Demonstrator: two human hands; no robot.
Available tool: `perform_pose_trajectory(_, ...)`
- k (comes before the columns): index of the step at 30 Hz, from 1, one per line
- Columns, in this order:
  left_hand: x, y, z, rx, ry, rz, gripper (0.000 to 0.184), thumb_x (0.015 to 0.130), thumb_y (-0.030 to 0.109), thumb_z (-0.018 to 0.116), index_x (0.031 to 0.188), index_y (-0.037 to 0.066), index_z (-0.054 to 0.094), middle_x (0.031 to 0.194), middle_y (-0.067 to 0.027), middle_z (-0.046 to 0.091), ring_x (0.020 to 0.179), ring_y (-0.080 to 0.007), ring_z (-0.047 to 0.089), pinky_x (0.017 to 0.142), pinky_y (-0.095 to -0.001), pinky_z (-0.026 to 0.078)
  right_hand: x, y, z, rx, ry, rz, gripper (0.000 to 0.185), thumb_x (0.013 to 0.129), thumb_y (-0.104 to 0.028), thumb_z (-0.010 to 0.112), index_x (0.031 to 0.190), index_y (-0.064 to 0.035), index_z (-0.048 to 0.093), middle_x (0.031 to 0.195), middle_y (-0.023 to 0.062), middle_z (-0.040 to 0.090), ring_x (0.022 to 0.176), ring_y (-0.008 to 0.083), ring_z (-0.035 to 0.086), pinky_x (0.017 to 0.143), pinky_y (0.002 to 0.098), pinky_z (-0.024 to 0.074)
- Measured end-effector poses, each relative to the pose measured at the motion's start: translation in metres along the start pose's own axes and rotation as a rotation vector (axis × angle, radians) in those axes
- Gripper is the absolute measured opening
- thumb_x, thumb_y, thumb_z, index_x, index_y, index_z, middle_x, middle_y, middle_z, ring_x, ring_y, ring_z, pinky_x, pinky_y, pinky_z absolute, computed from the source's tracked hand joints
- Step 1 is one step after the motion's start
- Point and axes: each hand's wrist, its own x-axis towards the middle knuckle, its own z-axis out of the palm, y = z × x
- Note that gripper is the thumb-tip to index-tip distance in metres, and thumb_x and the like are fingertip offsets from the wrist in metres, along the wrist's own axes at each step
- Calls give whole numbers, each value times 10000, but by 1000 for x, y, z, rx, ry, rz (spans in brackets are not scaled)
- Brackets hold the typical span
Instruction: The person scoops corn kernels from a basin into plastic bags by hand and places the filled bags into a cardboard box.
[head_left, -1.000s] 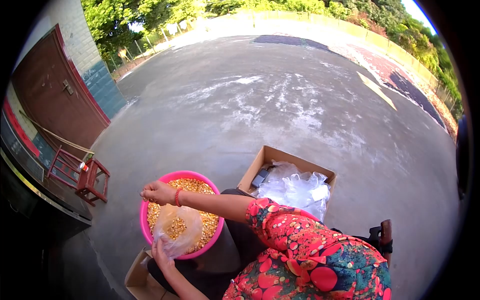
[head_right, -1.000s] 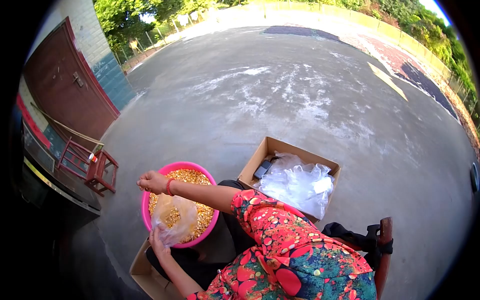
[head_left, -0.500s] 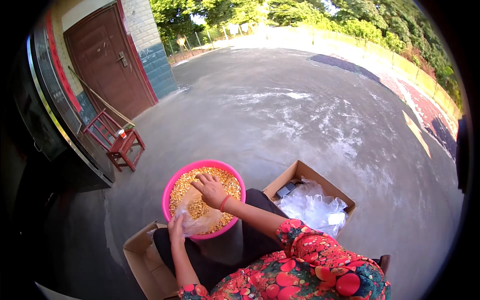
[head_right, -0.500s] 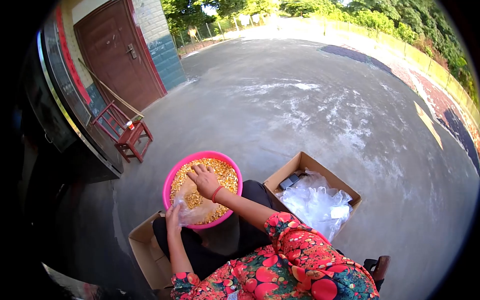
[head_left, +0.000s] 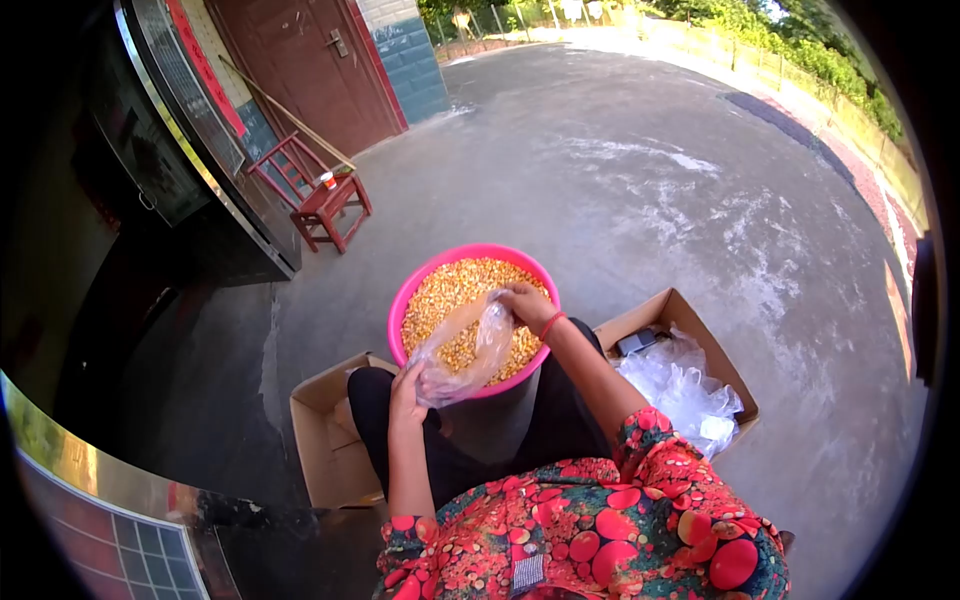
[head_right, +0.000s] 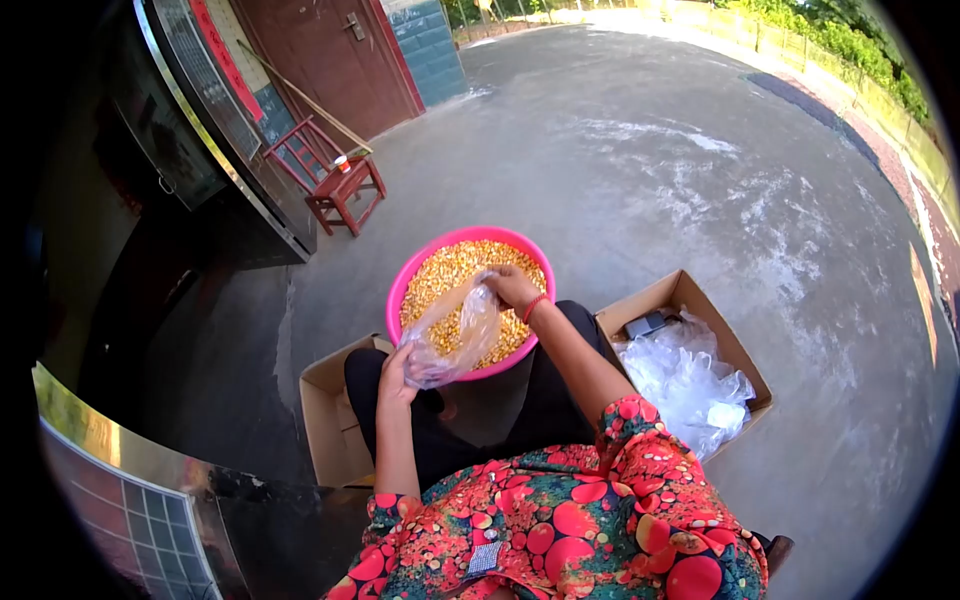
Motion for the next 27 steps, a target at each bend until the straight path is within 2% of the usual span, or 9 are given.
perform_pose_trajectory(2, 5, 22, 20, -48, -15, 130, 191, 807, 82, 611, 991, 39, 589, 857, -33, 604, 775, -133, 587, 683, -271, 494, 13, -17, 6, 71, -1, -69, 166, 886, -173, 495, 902, -53, 609, 718, 10, 588, 583, 102, 559, 531, 257, 484)
perform_pose_trajectory(3, 13, 34, 20, -56, -62, 154, 214, 836, 81, 557, 1039, 15, 564, 952, -71, 617, 869, -198, 605, 787, -341, 493, 10, -35, 13, 79, -7, -118, 157, 892, -165, 493, 906, -57, 607, 727, 8, 586, 598, 94, 552, 546, 252, 477)
perform_pose_trajectory(6, 11, 75, 63, -1, -47, 307, 186, 863, 87, 532, 1034, 21, 566, 906, -55, 619, 774, -144, 602, 663, -257, 501, 27, -64, 23, 206, -51, -212, 149, 900, -126, 472, 850, -42, 585, 711, 19, 598, 589, 81, 551, 491, 219, 410)
perform_pose_trajectory(8, 15, 101, 75, 124, -94, 361, 158, 870, 84, 543, 1008, 19, 582, 874, -93, 638, 711, -152, 606, 571, -273, 501, 26, -88, 35, 207, -26, -254, 151, 901, -128, 470, 849, -44, 584, 710, 22, 605, 584, 74, 548, 483, 209, 390)
perform_pose_trajectory(14, -14, 124, 126, 11, -20, 583, 173, 871, 91, 549, 1016, 4, 584, 859, -67, 628, 727, -123, 581, 624, -249, 481, 11, -115, 56, 264, 4, -419, 149, 907, -152, 482, 864, -51, 582, 750, 27, 624, 598, 59, 548, 500, 186, 373)
perform_pose_trajectory(18, -25, 100, 97, 199, -21, 727, 152, 861, 68, 558, 980, -6, 617, 849, -18, 602, 743, -64, 532, 665, -190, 418, -13, -95, 55, 274, 1, -470, 144, 908, -170, 503, 916, -52, 584, 698, -12, 557, 585, 48, 498, 524, 180, 368)
perform_pose_trajectory(21, -50, 72, 76, 328, -24, 665, 204, 849, 20, 544, 1045, -21, 584, 910, -41, 615, 726, -68, 534, 622, -187, 426, -50, -60, 65, 422, 66, -383, 143, 881, -124, 501, 981, -48, 568, 624, -32, 491, 511, 42, 428, 478, 179, 349)
perform_pose_trajectory(24, -82, 62, 90, 321, 1, 655, 260, 841, 0, 542, 1100, -26, 546, 896, -37, 605, 745, -70, 541, 637, -173, 412, -82, -41, 88, 385, 24, -281, 412, 820, -13, 484, 1228, -11, 429, 736, 31, 583, 561, 62, 479, 513, 187, 392)
perform_pose_trajectory(27, -113, 74, 127, 364, -26, 771, 305, 841, -9, 538, 1144, -29, 511, 881, -39, 592, 764, -81, 551, 678, -187, 421, -89, -35, 117, 117, -140, -576, 597, 757, 27, 528, 1313, -25, 317, 948, 85, 575, 751, 111, 549, 650, 244, 467)
